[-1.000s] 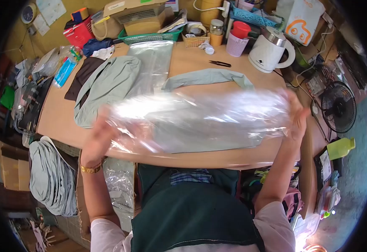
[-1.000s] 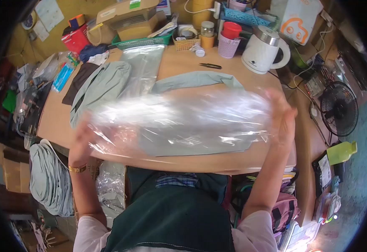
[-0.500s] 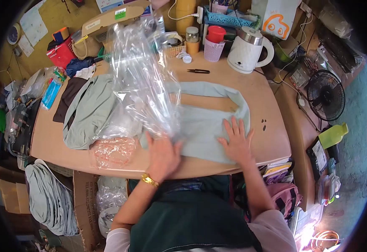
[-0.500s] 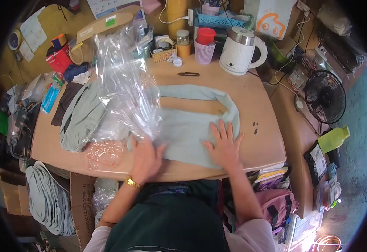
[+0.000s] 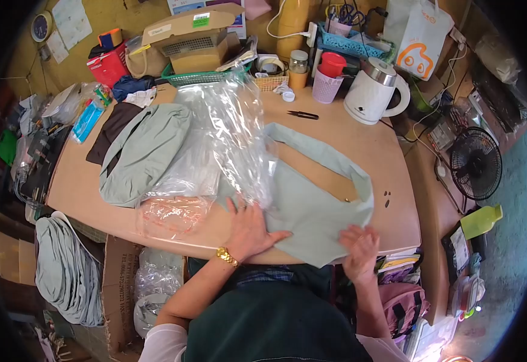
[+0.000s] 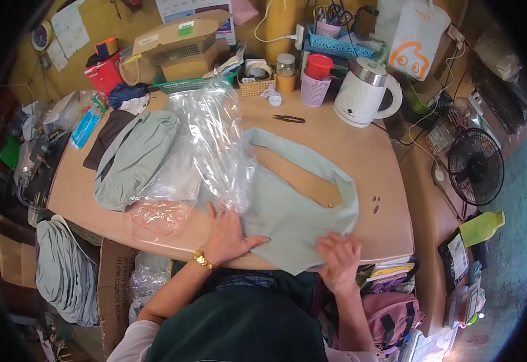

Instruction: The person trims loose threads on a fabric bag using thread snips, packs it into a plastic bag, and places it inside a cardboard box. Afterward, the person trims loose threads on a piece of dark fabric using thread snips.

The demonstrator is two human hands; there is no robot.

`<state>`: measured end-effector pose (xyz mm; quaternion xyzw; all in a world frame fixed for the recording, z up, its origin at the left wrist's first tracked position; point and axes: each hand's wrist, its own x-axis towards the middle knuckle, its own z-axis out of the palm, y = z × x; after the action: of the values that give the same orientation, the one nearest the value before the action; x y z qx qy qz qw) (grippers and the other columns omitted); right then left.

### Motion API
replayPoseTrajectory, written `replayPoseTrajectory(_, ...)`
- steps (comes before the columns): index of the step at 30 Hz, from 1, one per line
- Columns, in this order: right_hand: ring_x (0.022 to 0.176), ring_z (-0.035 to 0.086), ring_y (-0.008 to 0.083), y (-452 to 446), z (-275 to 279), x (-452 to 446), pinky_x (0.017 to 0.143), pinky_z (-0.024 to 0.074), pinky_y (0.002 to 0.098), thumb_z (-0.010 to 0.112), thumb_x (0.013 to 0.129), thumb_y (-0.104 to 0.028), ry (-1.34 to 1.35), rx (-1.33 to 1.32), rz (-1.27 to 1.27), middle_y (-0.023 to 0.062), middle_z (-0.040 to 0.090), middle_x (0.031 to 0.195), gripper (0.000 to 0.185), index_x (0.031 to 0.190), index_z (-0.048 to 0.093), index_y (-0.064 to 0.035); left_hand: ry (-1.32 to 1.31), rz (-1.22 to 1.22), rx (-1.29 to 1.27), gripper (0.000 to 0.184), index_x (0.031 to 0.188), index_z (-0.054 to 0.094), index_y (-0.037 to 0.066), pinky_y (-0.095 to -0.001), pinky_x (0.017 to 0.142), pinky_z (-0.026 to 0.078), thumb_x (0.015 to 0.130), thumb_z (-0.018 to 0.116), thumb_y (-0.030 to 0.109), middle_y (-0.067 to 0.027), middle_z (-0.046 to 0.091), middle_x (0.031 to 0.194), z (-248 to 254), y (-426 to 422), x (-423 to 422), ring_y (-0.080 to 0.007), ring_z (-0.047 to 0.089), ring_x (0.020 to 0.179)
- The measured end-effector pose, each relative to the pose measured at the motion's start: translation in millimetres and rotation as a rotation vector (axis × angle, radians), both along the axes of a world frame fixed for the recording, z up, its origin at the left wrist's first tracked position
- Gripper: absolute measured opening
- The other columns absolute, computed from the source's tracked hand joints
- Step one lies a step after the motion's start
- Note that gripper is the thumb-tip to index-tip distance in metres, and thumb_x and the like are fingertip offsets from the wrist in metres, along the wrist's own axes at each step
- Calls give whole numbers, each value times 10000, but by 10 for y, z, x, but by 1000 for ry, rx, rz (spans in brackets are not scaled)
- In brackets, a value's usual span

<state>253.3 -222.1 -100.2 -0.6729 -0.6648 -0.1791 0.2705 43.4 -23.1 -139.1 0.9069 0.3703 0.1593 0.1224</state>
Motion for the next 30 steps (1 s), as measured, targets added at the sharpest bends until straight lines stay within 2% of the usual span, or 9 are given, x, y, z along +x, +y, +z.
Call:
replayPoseTrajectory(2,903,601,277,318,422,35,869,418,444,561,628,-1,24,76,-19,86,639,897,278,883,630,-88,-116,-213,-154,938,1269,444,-107,-688,1085,75,732,686,623,-300,504,1293,-15,-132,104,-465,366,1312)
replayPoseTrajectory(7,938,607,317,1344,1083,-147,879,430,434,584,778,-56,-36,-548,222,154,646,893,119,882,640,-42,-395,-504,-337,853,1317,400,-82,-667,1082,164,739,716,460,-254,528,1270,10,-416,136,-402,515,1185)
replayPoseTrajectory(9,1017,589,335,1801,853,-71,930,421,440,622,827,-107,67,-807,318,168,645,940,150,948,659,-27,-384,-326,-917,748,1354,373,-36,-606,1055,307,814,717,351,-227,537,1253,35,-311,-124,-339,549,1165)
replayPoseTrajectory(13,1053,569,352,2223,148,50,936,428,412,734,779,-157,192,-695,568,176,606,1139,233,934,654,-2,-1025,33,-927,561,1388,340,22,-415,776,560,931,630,169,-185,582,1180,336,-152,-1002,-243,647,976)
replayPoseTrajectory(17,1113,548,344,2223,8,39,935,436,403,756,766,-167,298,-621,500,161,565,1257,298,996,659,-4,-882,82,-1202,502,1316,445,-13,-353,633,566,1019,408,391,-178,637,1033,863,91,-2039,-249,677,875)
replayPoseTrajectory(21,1065,579,355,2127,329,8,907,450,420,733,770,-237,228,-864,371,179,629,1139,319,1003,689,-23,-321,364,-981,435,925,636,-7,-368,584,538,992,417,363,-170,673,797,1178,217,-2206,-320,664,699)
replayPoseTrajectory(23,999,600,369,2007,571,19,869,465,436,707,776,-274,153,-1014,270,190,662,1008,317,981,704,-32,167,482,-4,422,790,634,-20,-404,649,528,972,486,331,-172,632,703,1284,268,-2056,-384,615,674)
replayPoseTrajectory(27,872,610,375,1446,960,352,796,477,430,691,775,-249,102,-753,129,198,663,892,286,938,687,-15,-32,465,251,272,745,639,-19,-427,752,511,882,640,217,-180,598,653,1557,475,-1694,-406,581,678)
replayPoseTrajectory(30,750,580,292,940,1477,514,739,468,330,672,789,-146,246,-610,-103,184,617,818,181,867,647,16,-39,268,254,219,917,625,10,-447,777,501,744,741,75,-157,668,888,1685,513,-1438,-367,592,737)
